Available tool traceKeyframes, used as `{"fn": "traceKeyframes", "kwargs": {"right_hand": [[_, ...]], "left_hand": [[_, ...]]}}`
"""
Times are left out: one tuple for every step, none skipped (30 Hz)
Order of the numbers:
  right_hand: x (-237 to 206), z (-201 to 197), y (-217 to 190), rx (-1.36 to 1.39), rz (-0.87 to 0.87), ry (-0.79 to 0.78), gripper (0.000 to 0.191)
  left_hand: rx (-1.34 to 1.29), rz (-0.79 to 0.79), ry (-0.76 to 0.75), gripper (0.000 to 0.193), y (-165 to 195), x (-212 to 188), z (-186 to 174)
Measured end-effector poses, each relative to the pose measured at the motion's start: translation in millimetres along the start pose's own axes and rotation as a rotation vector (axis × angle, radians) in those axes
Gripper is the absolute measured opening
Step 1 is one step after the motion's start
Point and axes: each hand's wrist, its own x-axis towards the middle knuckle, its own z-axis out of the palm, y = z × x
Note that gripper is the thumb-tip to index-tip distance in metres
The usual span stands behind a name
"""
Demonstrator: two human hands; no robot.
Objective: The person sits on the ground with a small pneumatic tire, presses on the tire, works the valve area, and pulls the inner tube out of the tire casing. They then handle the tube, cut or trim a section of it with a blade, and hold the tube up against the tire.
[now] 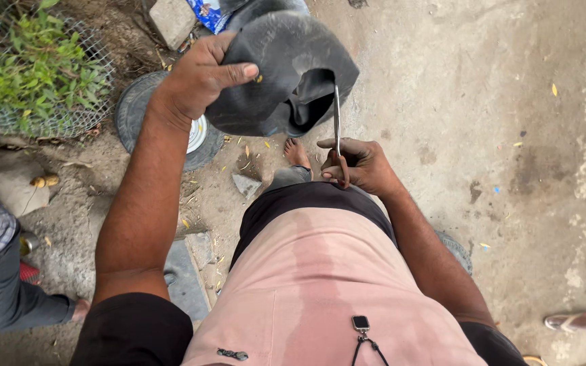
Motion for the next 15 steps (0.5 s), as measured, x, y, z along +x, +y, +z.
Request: {"fn": "traceKeyframes", "kwargs": {"right_hand": [[-2.0,-3.0,1.6,0.073,0.004,-0.033,0.051],[-6.1,-4.8,4.3,0.107,-0.014,-0.073,0.051],[-10.8,-5.6,7.8,0.14,-0.036,-0.107,0.052],[-14.9,-6.4,11.0,0.168,-0.062,-0.137,0.054],[-19.6,-6.7,13.7,0.198,-0.14,-0.185,0.058],[-24.9,-5.9,15.8,0.227,-0.213,-0.229,0.063],[-30.7,-5.6,16.8,0.257,-0.279,-0.271,0.069],[-36.4,-6.0,16.5,0.23,-0.289,-0.262,0.074],[-40.9,-7.6,14.9,0.2,-0.299,-0.253,0.08],[-46.5,-11.5,12.4,0.169,-0.302,-0.246,0.085],[-51.9,-16.6,9.4,0.122,-0.336,-0.214,0.084],[-56.7,-24.1,6.0,0.07,-0.377,-0.188,0.082],[-59.8,-30.9,3.1,0.017,-0.423,-0.171,0.08],[-64.4,-37.9,1.2,-0.03,-0.437,-0.138,0.077],[-70.6,-46.0,0.3,-0.077,-0.452,-0.103,0.073]], "left_hand": [[0.017,0.024,0.004,0.03,4.8,-0.6,5.1],[0.035,0.043,0.0,0.031,8.8,0.8,10.6],[0.055,0.065,-0.01,0.033,12.2,1.7,16.7],[0.075,0.068,-0.013,0.032,14.3,2.6,23.6],[0.09,0.073,-0.02,0.032,15.5,3.4,31.1],[0.101,0.077,-0.028,0.032,15.3,4.3,39.4],[0.104,0.055,-0.047,0.03,13.5,5.9,48.3],[0.104,0.031,-0.065,0.028,11.7,5.9,57.4],[0.103,0.011,-0.083,0.027,8.4,7.2,67.2],[0.114,-0.041,-0.117,0.028,2.8,7.7,78.6],[0.125,-0.092,-0.147,0.029,-4.4,6.5,90.1],[0.141,-0.137,-0.172,0.03,-12.6,7.6,103.5],[0.083,-0.198,-0.162,0.033,-23.7,9.3,118.6],[0.024,-0.257,-0.149,0.035,-36.1,10.2,133.9],[0.028,-0.254,-0.082,0.038,-49.0,8.4,147.4]]}}
